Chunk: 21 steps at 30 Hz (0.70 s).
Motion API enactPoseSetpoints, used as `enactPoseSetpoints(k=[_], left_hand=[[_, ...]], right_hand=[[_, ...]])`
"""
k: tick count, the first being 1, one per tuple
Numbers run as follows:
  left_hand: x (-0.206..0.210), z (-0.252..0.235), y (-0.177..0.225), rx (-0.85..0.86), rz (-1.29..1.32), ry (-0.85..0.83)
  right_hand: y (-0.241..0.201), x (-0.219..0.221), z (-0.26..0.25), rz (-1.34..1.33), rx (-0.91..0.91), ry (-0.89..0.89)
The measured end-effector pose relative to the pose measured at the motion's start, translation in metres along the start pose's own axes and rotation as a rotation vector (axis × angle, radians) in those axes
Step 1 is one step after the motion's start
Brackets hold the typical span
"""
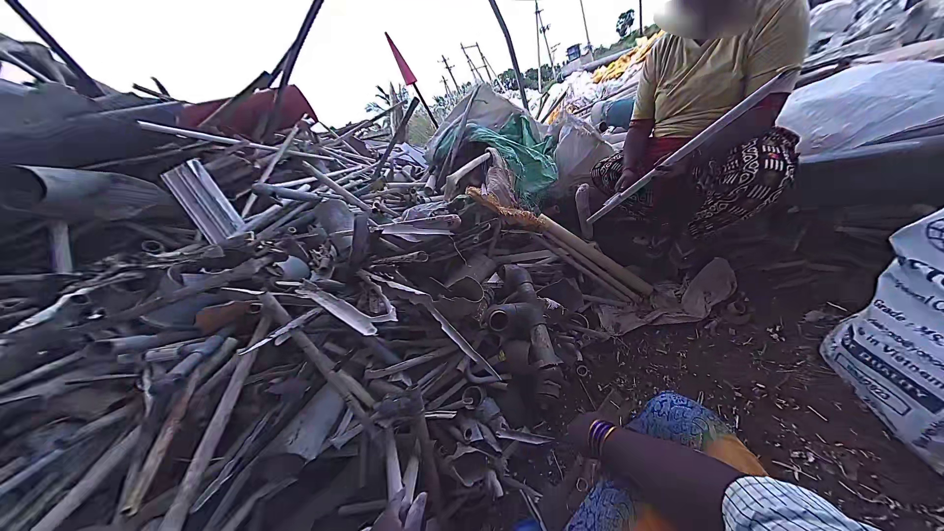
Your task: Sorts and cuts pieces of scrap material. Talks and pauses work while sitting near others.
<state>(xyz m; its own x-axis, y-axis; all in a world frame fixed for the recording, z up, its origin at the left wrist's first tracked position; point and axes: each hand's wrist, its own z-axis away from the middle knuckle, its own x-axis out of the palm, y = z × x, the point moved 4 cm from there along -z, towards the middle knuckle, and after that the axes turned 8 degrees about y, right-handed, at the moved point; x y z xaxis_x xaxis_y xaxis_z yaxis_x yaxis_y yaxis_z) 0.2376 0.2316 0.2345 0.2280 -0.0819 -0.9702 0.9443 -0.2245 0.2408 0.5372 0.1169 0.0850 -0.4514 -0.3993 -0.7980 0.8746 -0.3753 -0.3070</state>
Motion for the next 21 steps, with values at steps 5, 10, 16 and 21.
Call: enactPoseSetpoints(k=[5, 10, 16, 21], left_hand=[[0.073, 0.001, 0.016, 0.041, -0.105, -0.473], [0.061, -0.002, 0.062, 0.19, 0.118, -0.443], [0.087, -0.015, 0.081, 0.253, -0.018, -0.619], [0.091, -0.027, 0.085, 0.254, 0.008, -0.635]], right_hand=[[0.031, 0.031, -0.02, 0.192, 0.018, -0.082], [0.044, 0.012, -0.009, 0.158, 0.085, -0.055], [0.063, 0.015, -0.021, 0.163, 0.176, -0.096], [0.059, 0.025, -0.028, 0.27, 0.13, -0.256]])
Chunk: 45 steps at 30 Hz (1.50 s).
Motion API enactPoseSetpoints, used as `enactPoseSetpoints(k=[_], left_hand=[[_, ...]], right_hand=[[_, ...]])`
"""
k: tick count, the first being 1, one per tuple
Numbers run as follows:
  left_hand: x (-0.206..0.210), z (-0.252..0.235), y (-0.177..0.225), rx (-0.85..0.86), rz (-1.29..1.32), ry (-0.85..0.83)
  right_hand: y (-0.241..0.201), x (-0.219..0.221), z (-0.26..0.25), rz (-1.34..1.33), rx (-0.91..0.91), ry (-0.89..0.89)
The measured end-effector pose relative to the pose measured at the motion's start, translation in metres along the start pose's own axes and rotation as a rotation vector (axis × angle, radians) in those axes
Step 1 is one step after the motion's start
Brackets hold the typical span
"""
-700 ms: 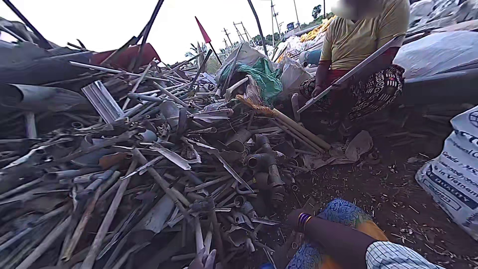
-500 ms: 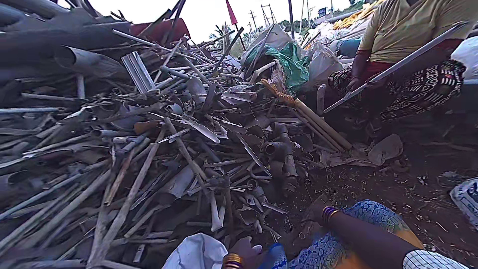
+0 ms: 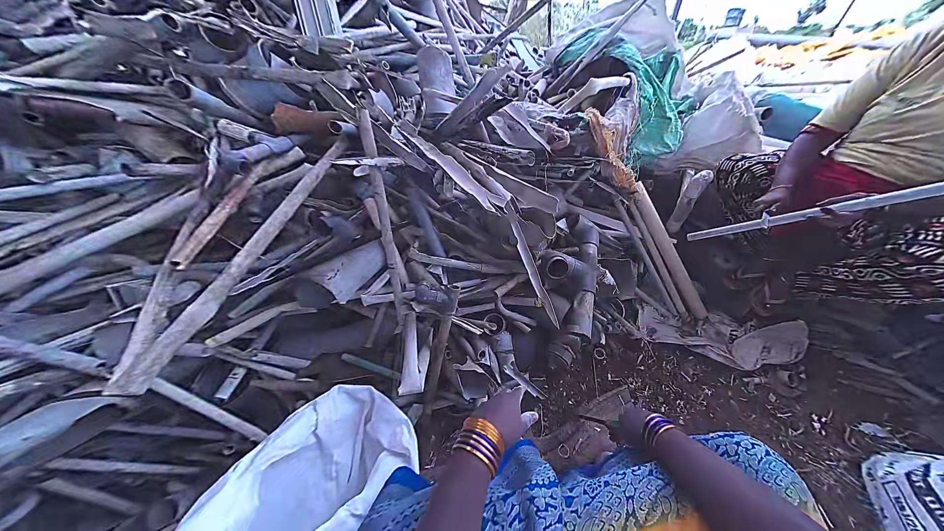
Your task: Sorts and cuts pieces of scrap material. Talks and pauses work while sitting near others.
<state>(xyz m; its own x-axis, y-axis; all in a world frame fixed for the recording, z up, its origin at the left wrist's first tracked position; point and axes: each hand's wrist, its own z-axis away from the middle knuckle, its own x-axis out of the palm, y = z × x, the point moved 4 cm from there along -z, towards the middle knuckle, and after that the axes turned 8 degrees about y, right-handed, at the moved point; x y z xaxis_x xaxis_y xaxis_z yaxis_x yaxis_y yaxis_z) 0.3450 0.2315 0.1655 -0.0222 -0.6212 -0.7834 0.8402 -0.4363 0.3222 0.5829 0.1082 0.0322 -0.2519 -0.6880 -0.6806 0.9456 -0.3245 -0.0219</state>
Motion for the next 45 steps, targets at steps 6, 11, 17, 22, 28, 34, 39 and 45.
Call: enactPoseSetpoints(k=[6, 11, 17, 22, 28, 34, 39, 45], left_hand=[[0.001, -0.007, -0.011, -0.035, -0.001, -0.03], [0.0, -0.009, -0.017, -0.051, -0.007, -0.031], [0.001, -0.004, -0.021, -0.048, 0.02, -0.038], [0.0, 0.004, -0.024, -0.033, 0.025, -0.031], [0.003, 0.011, -0.032, -0.03, 0.042, -0.023], [0.016, 0.01, -0.044, -0.049, 0.009, -0.038], [0.033, 0.006, -0.062, -0.1, -0.02, -0.073], [0.064, -0.012, -0.095, -0.187, -0.023, -0.108]], right_hand=[[-0.003, 0.006, -0.017, 0.064, -0.043, -0.071], [-0.008, 0.001, -0.016, 0.043, -0.051, -0.08], [-0.014, 0.0, -0.016, 0.073, -0.045, -0.072], [-0.016, 0.005, -0.026, 0.132, -0.069, -0.08], [-0.023, 0.003, -0.022, 0.119, -0.072, -0.06], [-0.044, -0.012, -0.007, 0.099, -0.088, -0.047], [-0.065, -0.031, 0.005, 0.094, -0.108, -0.016], [-0.086, -0.063, 0.038, 0.061, -0.018, 0.089]])
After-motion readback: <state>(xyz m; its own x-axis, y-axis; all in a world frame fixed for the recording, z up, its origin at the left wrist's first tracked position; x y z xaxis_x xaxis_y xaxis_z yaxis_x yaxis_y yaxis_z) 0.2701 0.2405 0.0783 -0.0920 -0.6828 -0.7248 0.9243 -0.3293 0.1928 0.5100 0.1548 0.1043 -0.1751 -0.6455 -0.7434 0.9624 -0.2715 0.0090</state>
